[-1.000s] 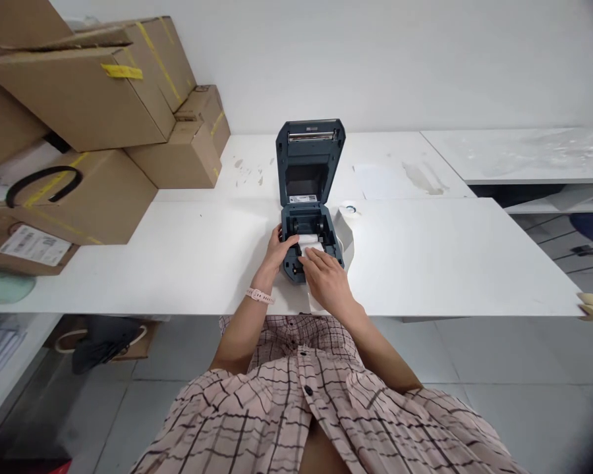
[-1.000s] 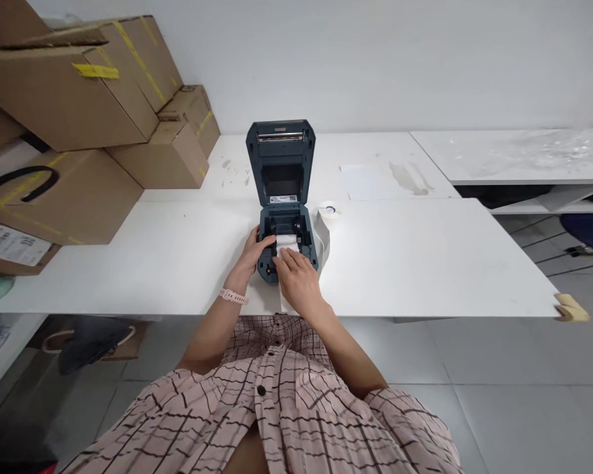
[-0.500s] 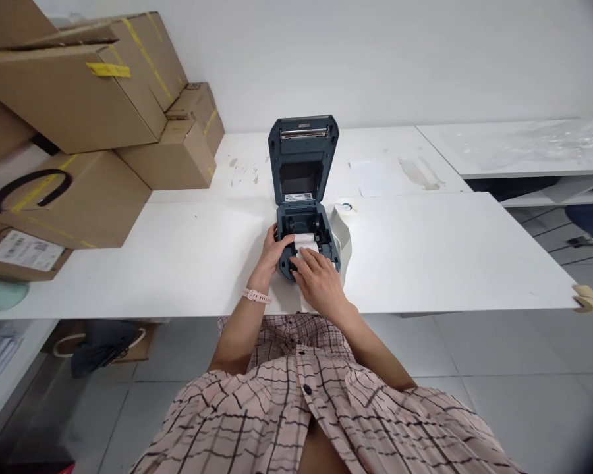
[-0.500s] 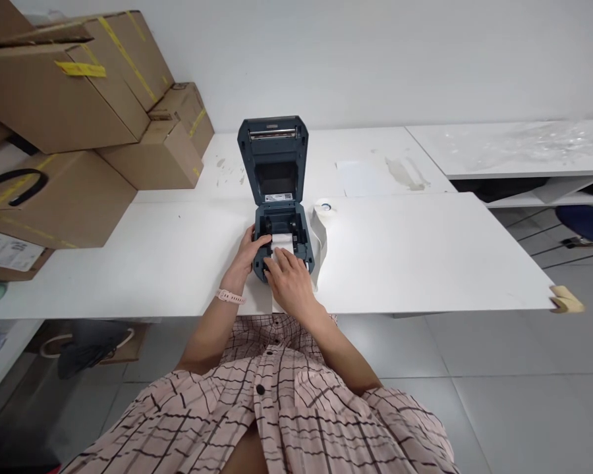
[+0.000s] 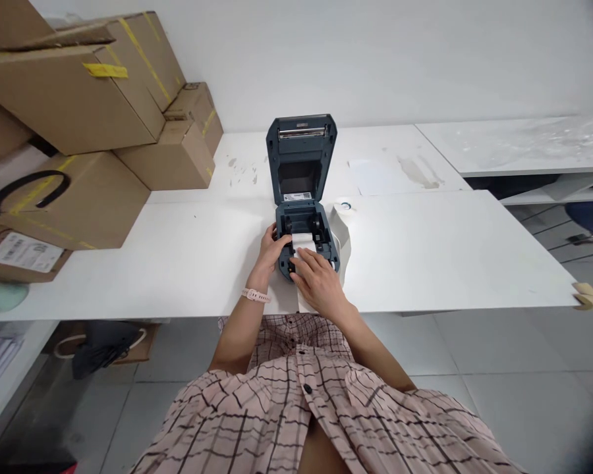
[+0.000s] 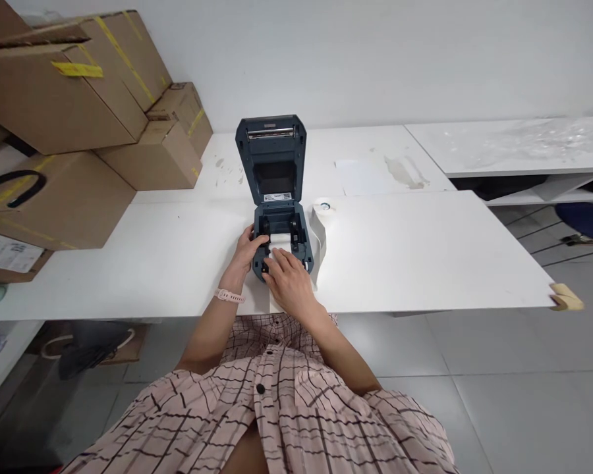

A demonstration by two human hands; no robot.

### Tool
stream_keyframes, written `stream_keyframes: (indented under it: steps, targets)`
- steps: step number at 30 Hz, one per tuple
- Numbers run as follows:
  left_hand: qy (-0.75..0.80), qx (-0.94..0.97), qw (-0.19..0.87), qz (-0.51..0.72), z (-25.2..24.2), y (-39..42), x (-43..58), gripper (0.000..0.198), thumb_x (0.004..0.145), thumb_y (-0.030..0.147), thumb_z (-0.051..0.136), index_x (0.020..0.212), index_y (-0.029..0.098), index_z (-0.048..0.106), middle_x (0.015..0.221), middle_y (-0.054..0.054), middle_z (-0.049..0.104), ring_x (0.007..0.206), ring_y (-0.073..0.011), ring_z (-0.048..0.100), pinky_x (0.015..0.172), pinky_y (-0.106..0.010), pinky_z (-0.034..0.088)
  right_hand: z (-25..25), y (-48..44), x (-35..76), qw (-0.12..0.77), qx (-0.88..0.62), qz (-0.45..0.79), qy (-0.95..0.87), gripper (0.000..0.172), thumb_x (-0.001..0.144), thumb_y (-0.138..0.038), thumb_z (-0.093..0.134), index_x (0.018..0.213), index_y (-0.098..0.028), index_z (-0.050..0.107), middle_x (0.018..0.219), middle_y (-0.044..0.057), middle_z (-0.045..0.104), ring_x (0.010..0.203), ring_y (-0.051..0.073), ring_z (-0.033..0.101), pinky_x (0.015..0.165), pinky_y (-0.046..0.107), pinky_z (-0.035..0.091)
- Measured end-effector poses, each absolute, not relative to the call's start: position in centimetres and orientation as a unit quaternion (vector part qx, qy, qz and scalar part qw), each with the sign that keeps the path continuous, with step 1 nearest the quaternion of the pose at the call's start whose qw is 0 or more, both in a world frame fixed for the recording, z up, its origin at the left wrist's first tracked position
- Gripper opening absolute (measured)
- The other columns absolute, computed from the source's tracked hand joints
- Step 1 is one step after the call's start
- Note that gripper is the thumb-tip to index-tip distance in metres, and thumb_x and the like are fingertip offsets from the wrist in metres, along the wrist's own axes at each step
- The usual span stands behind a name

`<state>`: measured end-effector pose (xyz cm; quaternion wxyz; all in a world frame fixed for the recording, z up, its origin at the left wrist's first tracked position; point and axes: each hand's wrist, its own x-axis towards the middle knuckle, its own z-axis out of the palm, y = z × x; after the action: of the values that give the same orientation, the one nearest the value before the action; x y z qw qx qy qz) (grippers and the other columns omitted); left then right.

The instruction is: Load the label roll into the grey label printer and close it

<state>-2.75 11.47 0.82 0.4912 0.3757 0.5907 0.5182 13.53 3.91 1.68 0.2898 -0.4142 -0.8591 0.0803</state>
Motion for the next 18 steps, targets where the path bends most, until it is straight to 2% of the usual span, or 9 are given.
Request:
stream_keyframes:
  steps: [6,13,16,18]
  targets:
    - [0.58,0.375,0.506,0.516,0.6,11.1,-2.9,0.063,0.079,0.028,0.074,0.139,0.02,0.056,0.132,-0.012,0.069,0.112,-0.0238,0.07,0.096,-0.037,0.057,1.7,4.0,13.8,0.283,-0.413,0.088,-0.861,0.037,0.105,-0.03,0.049,0.135,-0.015,0.065,0.148,0.021,0.062,0.142,0.034,0.055,0.116,0.053,0.051]
    - [0.573,0.377,0.509,0.52,0.1,11.2,-3.1,0.063,0.081,0.035,0.076,0.139,0.02,0.056,0.136,-0.014,0.068,0.116,-0.0261,0.069,0.096,-0.038,0.058,1.9,4.0,15.0,0.276,-0.394,0.111,-0.87,0.037,0.105,-0.031,0.05,0.135,-0.014,0.065,0.15,0.02,0.06,0.144,0.035,0.054,0.117,0.058,0.049]
    - [0.574,0.37,0.52,0.513,0.4,8.7,-2.5,0.066,0.084,0.04,0.075,0.144,0.022,0.053,0.145,-0.014,0.063,0.127,-0.0283,0.065,0.103,-0.04,0.055,4.5,5.1,17.8,0.247,-0.33,0.199,-0.889,0.037,0.106,-0.038,0.05,0.133,-0.02,0.068,0.144,0.013,0.067,0.137,0.031,0.062,0.114,0.055,0.053]
    - [0.563,0.377,0.536,0.504,0.3,5.8,-1.8,0.073,0.085,0.045,0.074,0.151,0.028,0.047,0.153,-0.011,0.059,0.136,-0.0294,0.06,0.108,-0.042,0.053,7.1,7.6,19.5,0.283,-0.323,0.241,-0.87,0.038,0.106,-0.046,0.049,0.135,-0.029,0.067,0.139,0.006,0.071,0.129,0.026,0.067,0.112,0.049,0.055]
